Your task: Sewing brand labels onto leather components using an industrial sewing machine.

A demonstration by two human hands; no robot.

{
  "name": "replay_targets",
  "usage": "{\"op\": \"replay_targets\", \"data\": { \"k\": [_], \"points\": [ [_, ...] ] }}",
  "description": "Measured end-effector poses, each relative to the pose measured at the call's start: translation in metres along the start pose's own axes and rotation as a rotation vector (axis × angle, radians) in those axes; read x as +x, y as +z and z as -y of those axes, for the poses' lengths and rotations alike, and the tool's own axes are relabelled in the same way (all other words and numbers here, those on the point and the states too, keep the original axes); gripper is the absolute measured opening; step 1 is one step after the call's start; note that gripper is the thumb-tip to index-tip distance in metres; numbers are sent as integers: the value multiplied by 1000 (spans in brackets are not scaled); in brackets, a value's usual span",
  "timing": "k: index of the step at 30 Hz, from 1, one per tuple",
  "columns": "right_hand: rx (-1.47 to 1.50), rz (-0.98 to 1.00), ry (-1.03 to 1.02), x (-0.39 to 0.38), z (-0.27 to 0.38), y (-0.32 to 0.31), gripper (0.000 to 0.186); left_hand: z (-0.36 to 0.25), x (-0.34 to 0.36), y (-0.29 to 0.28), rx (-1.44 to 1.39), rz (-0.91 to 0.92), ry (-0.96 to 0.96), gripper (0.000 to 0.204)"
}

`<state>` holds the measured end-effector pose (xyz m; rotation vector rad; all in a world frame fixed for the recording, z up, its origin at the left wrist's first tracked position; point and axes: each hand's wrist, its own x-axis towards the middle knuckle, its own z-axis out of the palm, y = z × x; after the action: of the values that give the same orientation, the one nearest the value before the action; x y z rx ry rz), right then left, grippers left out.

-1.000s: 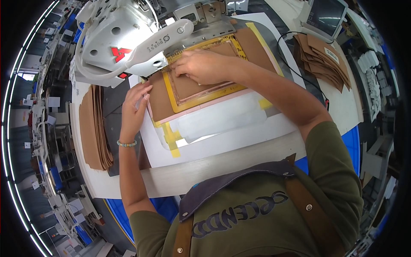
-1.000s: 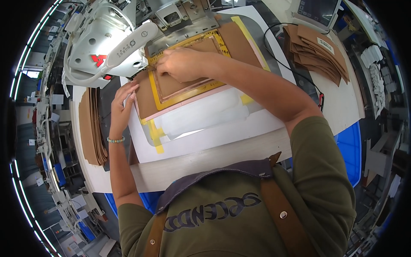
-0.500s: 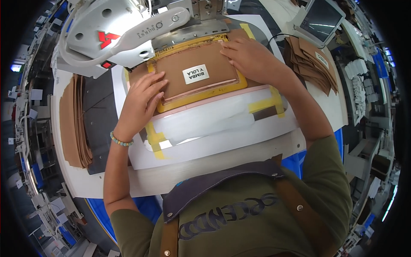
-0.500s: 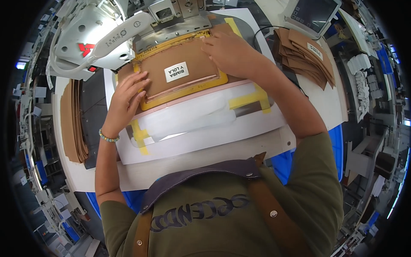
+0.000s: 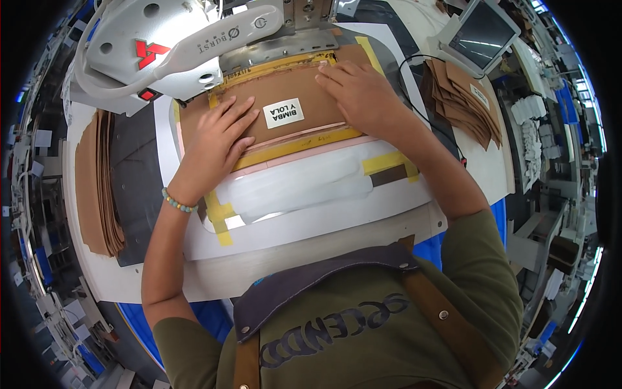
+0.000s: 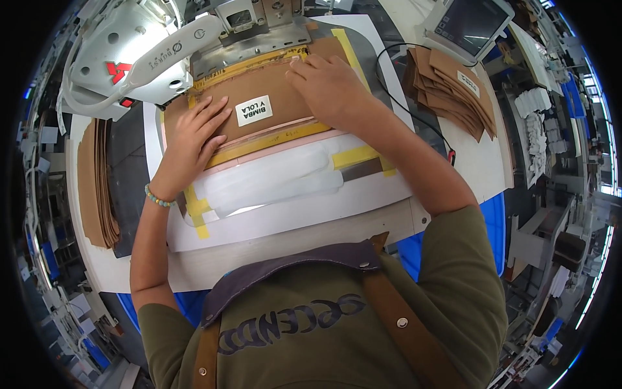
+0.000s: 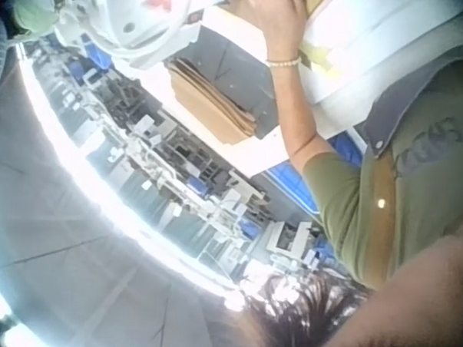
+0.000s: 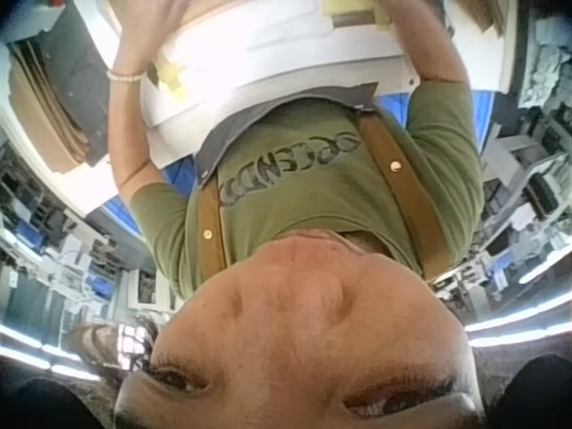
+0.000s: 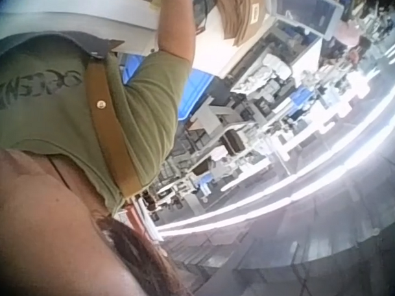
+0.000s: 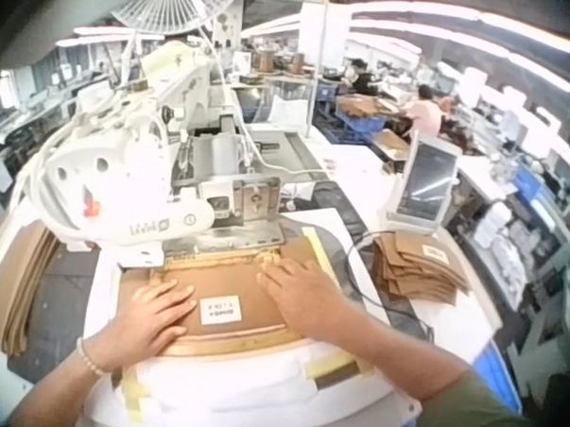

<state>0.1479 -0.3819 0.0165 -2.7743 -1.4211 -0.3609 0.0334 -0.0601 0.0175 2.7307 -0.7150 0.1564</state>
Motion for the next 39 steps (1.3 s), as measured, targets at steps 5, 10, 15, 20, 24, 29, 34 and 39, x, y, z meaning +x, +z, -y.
{"op": "replay_targets", "data": {
  "k": [5,10,15,20,24,29,34,39],
  "points": [
    [31,-93,-48,1,-6,5,44,-1,0,-2,9,-6,-22,47],
    [64,-88,-75,7,-11,0,40,-2,1,0,46,-38,-27,47],
    [201,-48,-53,10,-13,-7,36,-4,3,1,39,-62,-43,45],
    [227,18,-30,18,-6,-19,36,-5,4,3,45,-84,-34,44],
    [239,38,-52,23,-1,-17,37,-4,4,3,-13,-86,-29,43],
    [245,39,-78,33,9,-16,35,-5,4,1,-30,-102,-7,43],
    [220,-27,-164,43,15,-5,36,-3,2,0,-47,-115,-9,41],
    [207,-198,-259,55,25,3,31,-1,-1,0,-41,-106,-6,41]
  ]
}}
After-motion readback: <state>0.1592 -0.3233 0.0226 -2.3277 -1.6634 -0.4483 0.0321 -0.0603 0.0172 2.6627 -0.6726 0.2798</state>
